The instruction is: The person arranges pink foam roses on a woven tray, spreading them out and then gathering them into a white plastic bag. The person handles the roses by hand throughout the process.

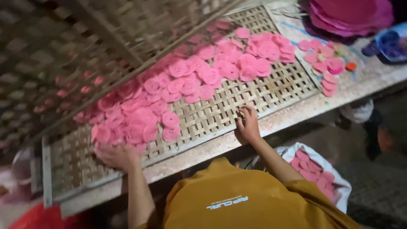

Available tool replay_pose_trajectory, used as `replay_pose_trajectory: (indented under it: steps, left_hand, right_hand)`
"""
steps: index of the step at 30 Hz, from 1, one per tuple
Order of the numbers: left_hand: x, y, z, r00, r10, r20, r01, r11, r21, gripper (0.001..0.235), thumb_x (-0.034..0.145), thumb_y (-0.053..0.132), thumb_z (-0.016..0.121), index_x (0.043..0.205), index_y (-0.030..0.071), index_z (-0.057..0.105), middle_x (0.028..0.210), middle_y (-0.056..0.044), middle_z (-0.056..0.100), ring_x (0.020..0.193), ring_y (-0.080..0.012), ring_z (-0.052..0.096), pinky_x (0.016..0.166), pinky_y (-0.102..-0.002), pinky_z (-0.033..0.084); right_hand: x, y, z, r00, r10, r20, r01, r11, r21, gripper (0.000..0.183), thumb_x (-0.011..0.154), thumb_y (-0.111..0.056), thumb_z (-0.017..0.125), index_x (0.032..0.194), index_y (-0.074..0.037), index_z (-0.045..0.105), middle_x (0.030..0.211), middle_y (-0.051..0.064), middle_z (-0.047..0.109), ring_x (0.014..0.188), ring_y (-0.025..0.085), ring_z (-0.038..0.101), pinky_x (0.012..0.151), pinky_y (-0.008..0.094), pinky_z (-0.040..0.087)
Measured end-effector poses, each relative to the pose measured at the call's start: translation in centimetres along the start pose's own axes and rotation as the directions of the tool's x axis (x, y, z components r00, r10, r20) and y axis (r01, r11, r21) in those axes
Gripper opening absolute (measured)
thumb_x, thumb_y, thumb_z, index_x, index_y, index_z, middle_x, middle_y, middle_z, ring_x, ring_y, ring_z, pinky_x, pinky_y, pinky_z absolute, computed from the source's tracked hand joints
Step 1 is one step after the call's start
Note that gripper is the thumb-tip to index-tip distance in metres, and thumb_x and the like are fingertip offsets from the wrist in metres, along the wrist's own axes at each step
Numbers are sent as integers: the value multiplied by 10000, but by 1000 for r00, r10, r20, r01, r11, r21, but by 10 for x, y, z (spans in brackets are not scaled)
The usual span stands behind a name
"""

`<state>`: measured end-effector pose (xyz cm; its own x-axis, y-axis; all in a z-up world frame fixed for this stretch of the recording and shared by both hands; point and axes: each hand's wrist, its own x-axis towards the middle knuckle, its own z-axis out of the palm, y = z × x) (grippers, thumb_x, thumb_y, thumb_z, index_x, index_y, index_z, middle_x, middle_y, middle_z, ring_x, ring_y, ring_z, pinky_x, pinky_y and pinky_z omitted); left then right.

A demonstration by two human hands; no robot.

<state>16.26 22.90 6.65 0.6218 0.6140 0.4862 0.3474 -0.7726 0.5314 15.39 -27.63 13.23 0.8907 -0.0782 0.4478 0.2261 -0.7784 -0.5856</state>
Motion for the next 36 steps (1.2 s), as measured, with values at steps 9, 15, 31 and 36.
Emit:
replay_pose_trajectory:
  steps: [9,15,31,36]
  left_hand:
    - [25,-13,35,993,112,34,-113,993,27,861,1118,620,461,1558,-112,349,1593,-311,320,1489,-536,226,1207,-717,213]
    - [40,-16,32,990,-16,140,3,996,93,859,1104,596,467,1553,-127,348,1590,-328,295,1427,-522,269,1155,-695,266]
    - [-26,133,-5,990,-62,123,90,968,-234,392,1100,186,492,1389,-78,464,1509,-338,318,1235,-397,526,1060,-473,480]
    - [-66,219,-18,979,202,20,-180,912,-369,227,1108,72,493,1283,-73,501,1544,-351,269,1249,-354,577,1112,-431,528]
  right_hand:
    - [5,-10,10,979,139,-146,-137,990,25,304,895,-90,655,1194,-41,626,1238,190,589,1199,402,542,1047,471,441]
    - [67,36,-22,940,137,-312,-144,990,0,246,925,-69,676,1167,-41,641,1200,175,609,1164,407,573,1032,471,455]
    - [295,317,-76,908,374,-187,-411,882,-231,744,825,-519,826,1453,-234,546,1427,243,482,1336,467,448,1095,610,342]
    - [306,253,-15,898,439,37,-437,897,-64,517,857,-516,684,1351,-366,660,1486,234,445,1282,406,523,1087,487,424]
